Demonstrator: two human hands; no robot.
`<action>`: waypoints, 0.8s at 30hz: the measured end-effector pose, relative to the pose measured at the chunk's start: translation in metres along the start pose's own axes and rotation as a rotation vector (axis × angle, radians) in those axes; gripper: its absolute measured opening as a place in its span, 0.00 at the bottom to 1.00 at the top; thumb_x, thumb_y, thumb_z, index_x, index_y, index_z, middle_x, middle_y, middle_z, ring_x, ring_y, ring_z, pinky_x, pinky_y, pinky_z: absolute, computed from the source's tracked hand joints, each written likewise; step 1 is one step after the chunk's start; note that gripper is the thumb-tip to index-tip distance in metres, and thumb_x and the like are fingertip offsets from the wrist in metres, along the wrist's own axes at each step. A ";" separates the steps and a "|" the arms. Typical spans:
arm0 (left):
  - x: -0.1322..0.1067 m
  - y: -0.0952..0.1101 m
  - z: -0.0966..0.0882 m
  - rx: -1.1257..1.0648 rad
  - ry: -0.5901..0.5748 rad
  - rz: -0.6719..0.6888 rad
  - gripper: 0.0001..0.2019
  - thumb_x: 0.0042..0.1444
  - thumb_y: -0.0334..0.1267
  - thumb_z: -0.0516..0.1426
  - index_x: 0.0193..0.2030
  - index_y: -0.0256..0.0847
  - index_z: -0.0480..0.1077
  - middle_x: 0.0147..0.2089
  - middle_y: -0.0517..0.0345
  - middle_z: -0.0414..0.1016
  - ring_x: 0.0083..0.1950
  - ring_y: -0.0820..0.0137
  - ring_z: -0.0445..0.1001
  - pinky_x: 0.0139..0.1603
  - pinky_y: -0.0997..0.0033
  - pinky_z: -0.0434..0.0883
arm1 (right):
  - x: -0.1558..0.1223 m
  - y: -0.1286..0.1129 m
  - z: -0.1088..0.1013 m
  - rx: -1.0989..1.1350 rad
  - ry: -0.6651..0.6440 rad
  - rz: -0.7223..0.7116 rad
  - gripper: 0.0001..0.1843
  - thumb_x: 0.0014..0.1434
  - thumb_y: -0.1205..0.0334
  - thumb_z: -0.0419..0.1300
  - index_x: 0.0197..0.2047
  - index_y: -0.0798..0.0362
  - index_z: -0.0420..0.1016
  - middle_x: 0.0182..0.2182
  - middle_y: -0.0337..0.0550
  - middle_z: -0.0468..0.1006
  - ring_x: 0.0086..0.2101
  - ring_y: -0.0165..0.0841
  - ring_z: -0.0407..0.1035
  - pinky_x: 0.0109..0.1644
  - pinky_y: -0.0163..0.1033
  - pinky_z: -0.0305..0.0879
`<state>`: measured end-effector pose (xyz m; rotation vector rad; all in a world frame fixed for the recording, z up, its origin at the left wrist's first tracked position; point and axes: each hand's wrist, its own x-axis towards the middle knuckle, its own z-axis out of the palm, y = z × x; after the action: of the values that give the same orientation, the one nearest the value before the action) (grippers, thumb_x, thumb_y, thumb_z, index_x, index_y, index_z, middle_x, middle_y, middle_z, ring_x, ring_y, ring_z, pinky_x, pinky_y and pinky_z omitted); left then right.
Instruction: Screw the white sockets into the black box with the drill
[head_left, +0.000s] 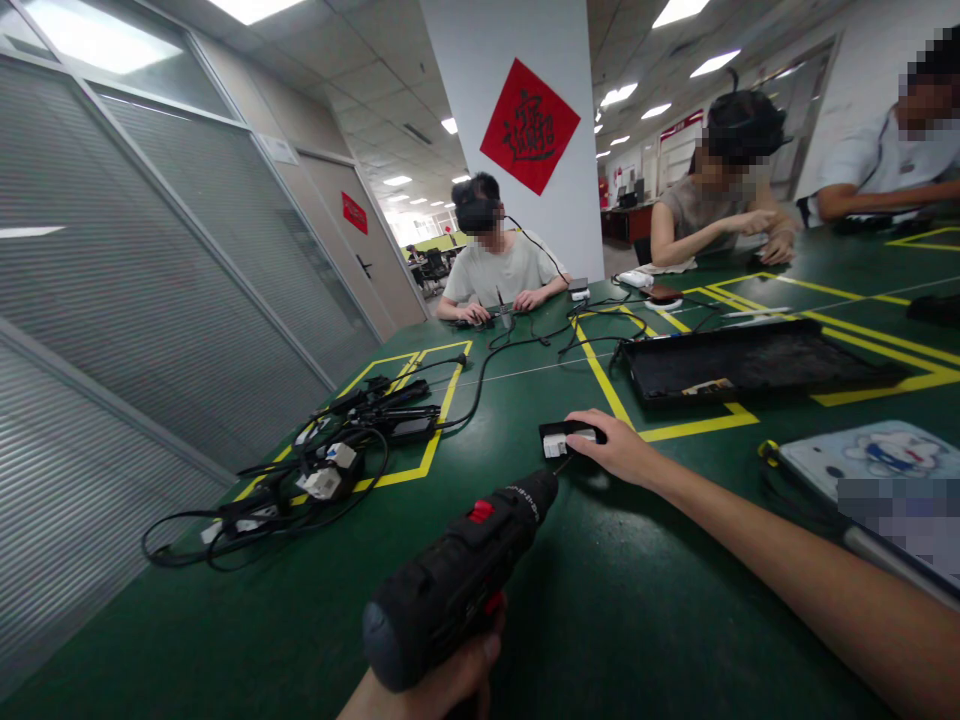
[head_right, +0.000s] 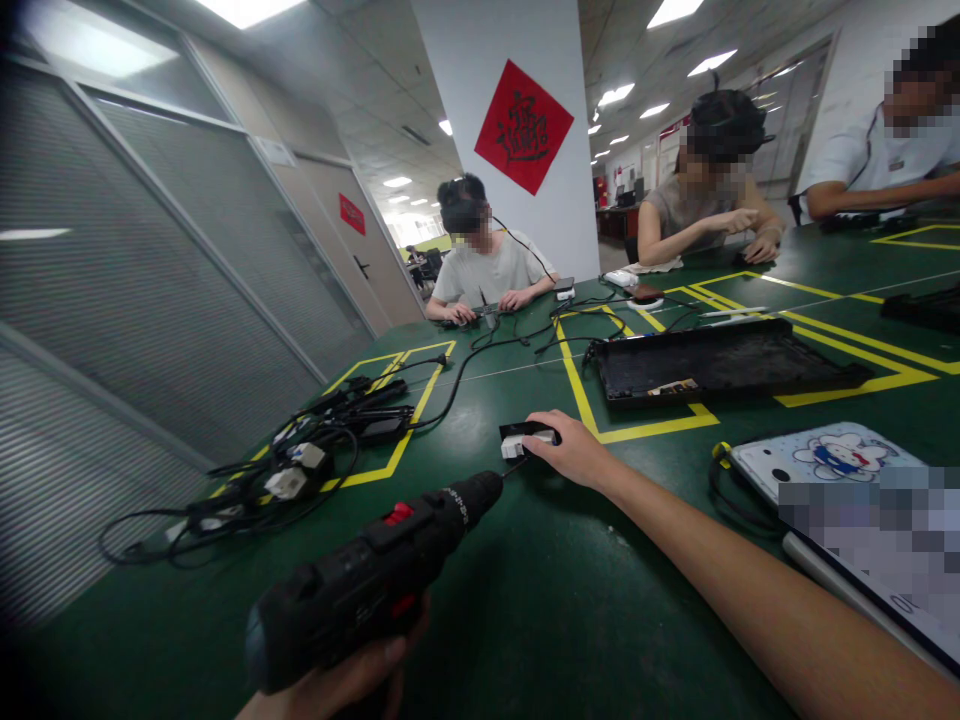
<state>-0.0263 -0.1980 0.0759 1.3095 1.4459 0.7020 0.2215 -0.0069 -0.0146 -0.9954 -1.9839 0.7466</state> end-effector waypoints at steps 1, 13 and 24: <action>0.000 0.001 0.000 0.010 0.000 -0.003 0.11 0.46 0.38 0.61 0.37 0.38 0.74 0.30 0.52 0.77 0.34 0.61 0.77 0.39 0.66 0.74 | 0.000 0.000 0.000 0.001 -0.001 -0.001 0.15 0.62 0.55 0.57 0.51 0.49 0.69 0.44 0.40 0.68 0.42 0.33 0.65 0.47 0.37 0.60; 0.004 -0.022 -0.001 -0.081 -0.036 -0.017 0.17 0.45 0.44 0.63 0.39 0.37 0.72 0.31 0.53 0.76 0.28 0.67 0.75 0.34 0.67 0.75 | 0.001 0.002 0.001 -0.014 0.003 -0.012 0.15 0.62 0.56 0.57 0.51 0.50 0.69 0.44 0.41 0.68 0.41 0.33 0.65 0.46 0.36 0.60; 0.007 -0.026 0.000 -0.123 -0.072 0.108 0.17 0.46 0.44 0.62 0.40 0.37 0.70 0.34 0.51 0.74 0.32 0.64 0.76 0.30 0.69 0.75 | 0.002 0.004 0.001 -0.013 0.010 -0.012 0.16 0.62 0.54 0.57 0.51 0.49 0.68 0.45 0.40 0.68 0.42 0.33 0.65 0.47 0.36 0.59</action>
<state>-0.0350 -0.1970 0.0507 1.3107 1.2618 0.7942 0.2211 -0.0035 -0.0177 -0.9921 -1.9866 0.7223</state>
